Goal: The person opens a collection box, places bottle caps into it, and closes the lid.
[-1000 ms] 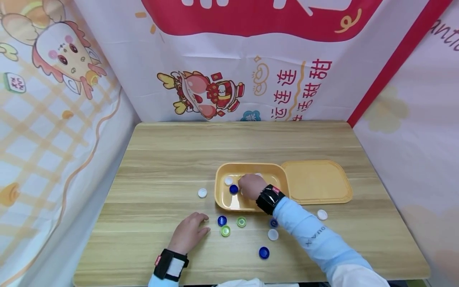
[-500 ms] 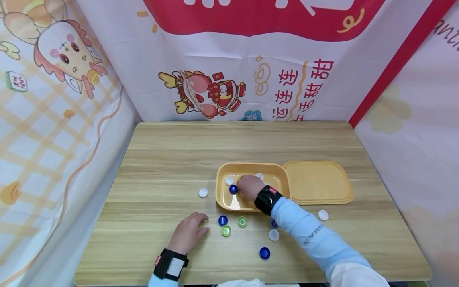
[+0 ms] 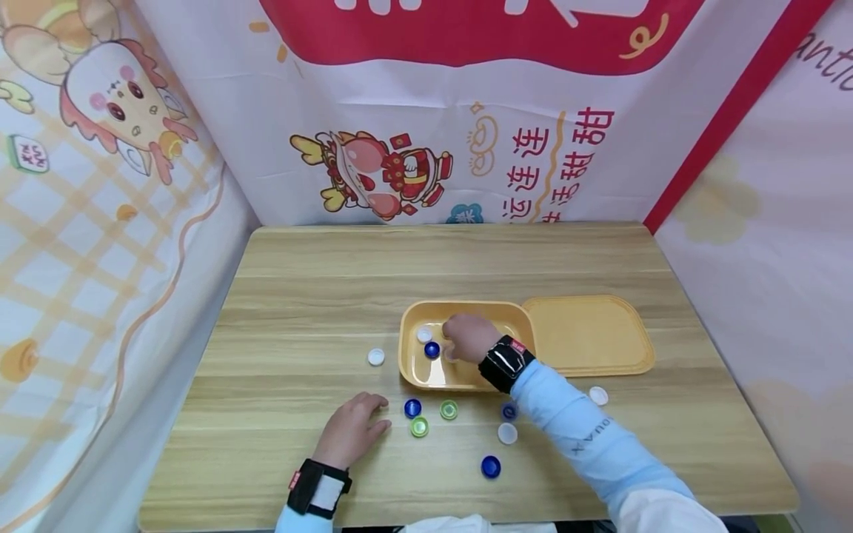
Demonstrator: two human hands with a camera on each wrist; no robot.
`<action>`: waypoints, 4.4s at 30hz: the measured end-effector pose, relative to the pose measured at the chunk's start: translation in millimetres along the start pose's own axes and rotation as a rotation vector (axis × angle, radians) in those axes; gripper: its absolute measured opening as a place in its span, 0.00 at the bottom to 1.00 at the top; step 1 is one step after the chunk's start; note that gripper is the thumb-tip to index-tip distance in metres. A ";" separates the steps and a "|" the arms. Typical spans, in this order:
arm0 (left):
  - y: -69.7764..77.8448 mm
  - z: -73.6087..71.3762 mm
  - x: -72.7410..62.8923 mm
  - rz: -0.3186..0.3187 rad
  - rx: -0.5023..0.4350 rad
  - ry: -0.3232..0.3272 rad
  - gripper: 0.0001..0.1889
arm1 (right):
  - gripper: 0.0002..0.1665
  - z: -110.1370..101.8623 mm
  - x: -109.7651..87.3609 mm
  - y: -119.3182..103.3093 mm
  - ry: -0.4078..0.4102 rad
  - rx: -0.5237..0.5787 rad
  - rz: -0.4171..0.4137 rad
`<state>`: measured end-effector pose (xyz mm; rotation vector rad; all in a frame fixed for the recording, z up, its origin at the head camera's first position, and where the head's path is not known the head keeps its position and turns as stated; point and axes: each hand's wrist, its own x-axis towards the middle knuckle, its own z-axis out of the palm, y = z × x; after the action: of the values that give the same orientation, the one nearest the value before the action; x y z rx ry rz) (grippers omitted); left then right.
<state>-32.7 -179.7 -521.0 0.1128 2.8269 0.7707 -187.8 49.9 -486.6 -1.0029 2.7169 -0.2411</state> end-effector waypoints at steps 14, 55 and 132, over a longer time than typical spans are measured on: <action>21.3 13.2 16.6 0.082 0.042 0.012 0.18 | 0.21 -56.7 -54.3 -0.6 0.136 0.095 0.070; 37.8 27.8 31.0 0.203 0.133 -0.026 0.18 | 0.18 7.0 -195.0 22.9 0.331 0.409 0.422; 162.6 14.9 162.0 0.694 0.519 -0.252 0.13 | 0.19 40.4 -226.3 29.9 0.279 0.527 0.597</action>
<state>-184.3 -11.8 -480.0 1.2147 2.6475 0.0745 -28.3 217.8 -495.7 -0.0077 2.7929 -0.9649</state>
